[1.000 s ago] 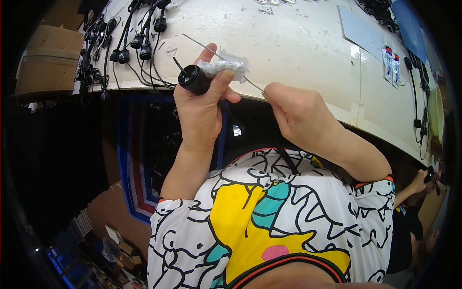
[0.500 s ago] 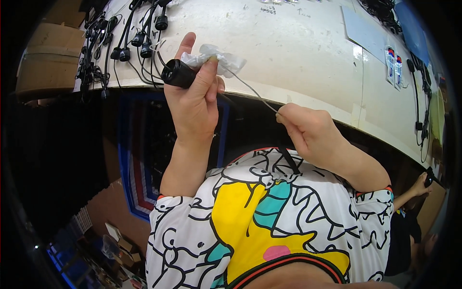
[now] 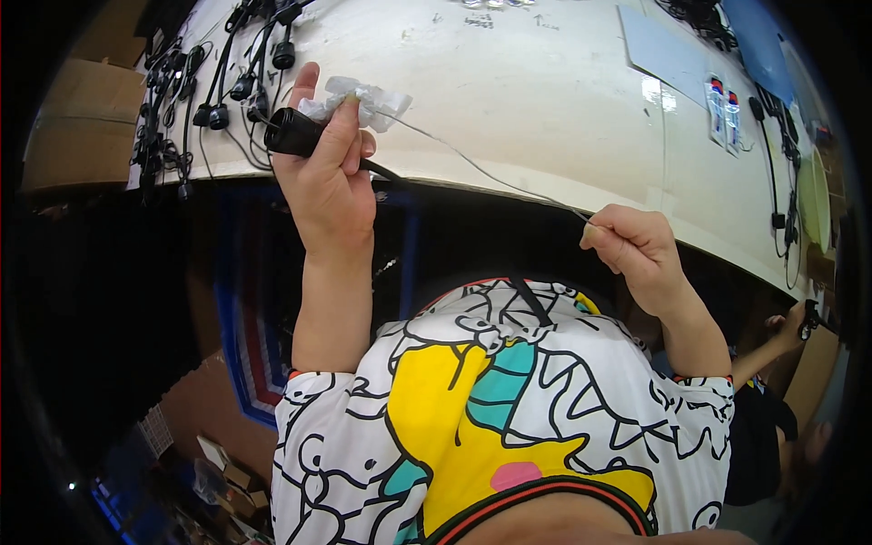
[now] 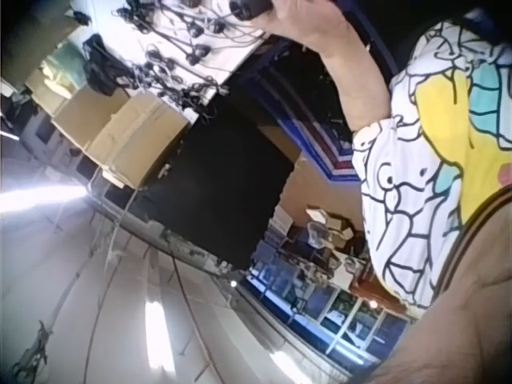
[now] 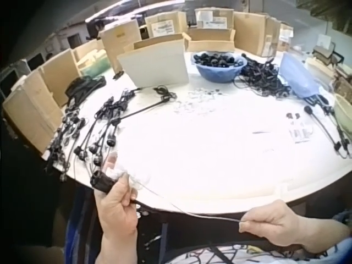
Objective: The person applies glue from a tube to small plastic housings, then assembles them with LED lights and wires by hand.
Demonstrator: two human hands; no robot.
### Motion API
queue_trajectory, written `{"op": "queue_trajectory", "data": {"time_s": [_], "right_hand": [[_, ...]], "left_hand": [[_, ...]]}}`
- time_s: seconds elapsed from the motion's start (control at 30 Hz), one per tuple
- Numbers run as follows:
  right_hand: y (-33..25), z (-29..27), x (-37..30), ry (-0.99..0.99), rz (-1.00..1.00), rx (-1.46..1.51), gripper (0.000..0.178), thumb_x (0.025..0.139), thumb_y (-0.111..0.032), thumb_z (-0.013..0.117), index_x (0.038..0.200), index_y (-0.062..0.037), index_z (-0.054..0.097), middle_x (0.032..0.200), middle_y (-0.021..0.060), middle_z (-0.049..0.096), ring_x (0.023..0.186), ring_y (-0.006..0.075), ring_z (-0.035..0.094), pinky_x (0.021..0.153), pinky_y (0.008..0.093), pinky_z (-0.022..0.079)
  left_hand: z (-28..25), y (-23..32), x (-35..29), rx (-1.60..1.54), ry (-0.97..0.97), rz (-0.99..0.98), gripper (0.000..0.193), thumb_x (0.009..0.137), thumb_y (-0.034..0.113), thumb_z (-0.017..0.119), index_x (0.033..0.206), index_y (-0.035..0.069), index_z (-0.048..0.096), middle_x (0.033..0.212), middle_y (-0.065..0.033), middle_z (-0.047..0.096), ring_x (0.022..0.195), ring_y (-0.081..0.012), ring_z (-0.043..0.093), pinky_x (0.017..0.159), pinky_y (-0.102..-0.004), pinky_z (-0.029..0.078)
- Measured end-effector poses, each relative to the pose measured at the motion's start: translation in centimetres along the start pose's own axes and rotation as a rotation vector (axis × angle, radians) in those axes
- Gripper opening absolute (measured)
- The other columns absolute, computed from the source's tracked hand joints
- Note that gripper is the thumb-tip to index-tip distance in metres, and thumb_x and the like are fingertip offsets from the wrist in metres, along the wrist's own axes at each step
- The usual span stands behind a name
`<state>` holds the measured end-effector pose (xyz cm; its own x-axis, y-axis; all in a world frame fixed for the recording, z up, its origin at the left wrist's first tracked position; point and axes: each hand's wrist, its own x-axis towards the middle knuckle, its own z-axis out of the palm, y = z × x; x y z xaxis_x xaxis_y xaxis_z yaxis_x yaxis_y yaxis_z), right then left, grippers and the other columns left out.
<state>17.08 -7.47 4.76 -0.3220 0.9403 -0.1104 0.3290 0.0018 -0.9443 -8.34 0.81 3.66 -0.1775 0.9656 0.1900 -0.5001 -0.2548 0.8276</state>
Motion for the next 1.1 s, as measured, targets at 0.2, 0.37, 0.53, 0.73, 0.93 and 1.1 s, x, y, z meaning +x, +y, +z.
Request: {"op": "queue_trajectory", "data": {"time_s": [0.2,0.37,0.53,0.73,0.93,1.1], "right_hand": [[-0.4,-2.1,-1.5,-0.080,0.246,0.400,0.019,0.084,-0.012,0.049,0.074,0.0017,0.055,0.059,-0.0014,0.046,0.049,0.0038,0.034,0.043,0.0174,0.026],[0.5,-5.3,-4.1,0.172,0.400,0.607,0.017,0.084,-0.014,0.048,0.075,-0.0001,0.053,0.053,-0.0042,0.036,0.045,0.0023,0.029,0.040,0.0183,0.021],[2.9,-11.5,-4.0,0.691,0.010,0.520,0.019,0.087,-0.016,0.043,0.092,-0.0008,0.053,0.059,-0.0039,0.040,0.046,0.0035,0.031,0.044,0.0169,0.026],[5.7,-23.3,-6.5,1.152,-0.140,0.297,0.015,0.086,-0.015,0.045,0.092,-0.0029,0.052,0.068,0.0009,0.052,0.049,0.0043,0.040,0.043,0.0169,0.032],[9.0,-29.7,-5.7,1.322,0.149,0.222,0.009,0.079,-0.012,0.053,0.083,-0.0047,0.053,0.069,0.0039,0.054,0.052,0.0088,0.047,0.041,0.0231,0.039],[9.9,-31.6,-3.6,1.298,0.308,0.028,0.013,0.076,-0.008,0.052,0.088,-0.0043,0.057,0.071,0.0026,0.053,0.058,0.0094,0.048,0.045,0.0239,0.043]], "left_hand": [[1.4,0.3,-0.3,0.094,-0.022,-0.040,0.037,0.081,-0.001,0.050,0.117,-0.004,0.043,0.070,0.0036,0.044,0.050,-0.0013,0.029,0.052,-0.0159,0.029],[-1.7,-0.5,1.4,0.238,0.256,-0.079,0.028,0.079,-0.004,0.052,0.106,-0.004,0.051,0.094,-0.0064,0.054,0.069,-0.0082,0.049,0.057,-0.0173,0.040],[-0.9,0.8,-0.5,0.264,0.400,-0.140,0.030,0.083,0.001,0.049,0.112,-0.001,0.048,0.085,-0.0048,0.055,0.055,-0.0041,0.042,0.048,-0.0149,0.034],[0.2,0.5,-1.1,0.280,0.022,-0.151,0.014,0.083,0.008,0.053,0.095,0.001,0.050,0.056,0.0033,0.035,0.046,-0.0041,0.026,0.043,-0.0192,0.023],[-0.4,-0.5,-1.1,0.274,-0.044,-0.218,0.011,0.082,0.009,0.056,0.087,0.003,0.049,0.056,0.0026,0.037,0.045,-0.0049,0.027,0.041,-0.0202,0.023],[0.2,0.3,-1.7,0.324,-0.163,-0.219,0.010,0.082,0.008,0.055,0.090,0.004,0.050,0.058,0.0023,0.039,0.045,-0.0038,0.028,0.040,-0.0192,0.024]]}}
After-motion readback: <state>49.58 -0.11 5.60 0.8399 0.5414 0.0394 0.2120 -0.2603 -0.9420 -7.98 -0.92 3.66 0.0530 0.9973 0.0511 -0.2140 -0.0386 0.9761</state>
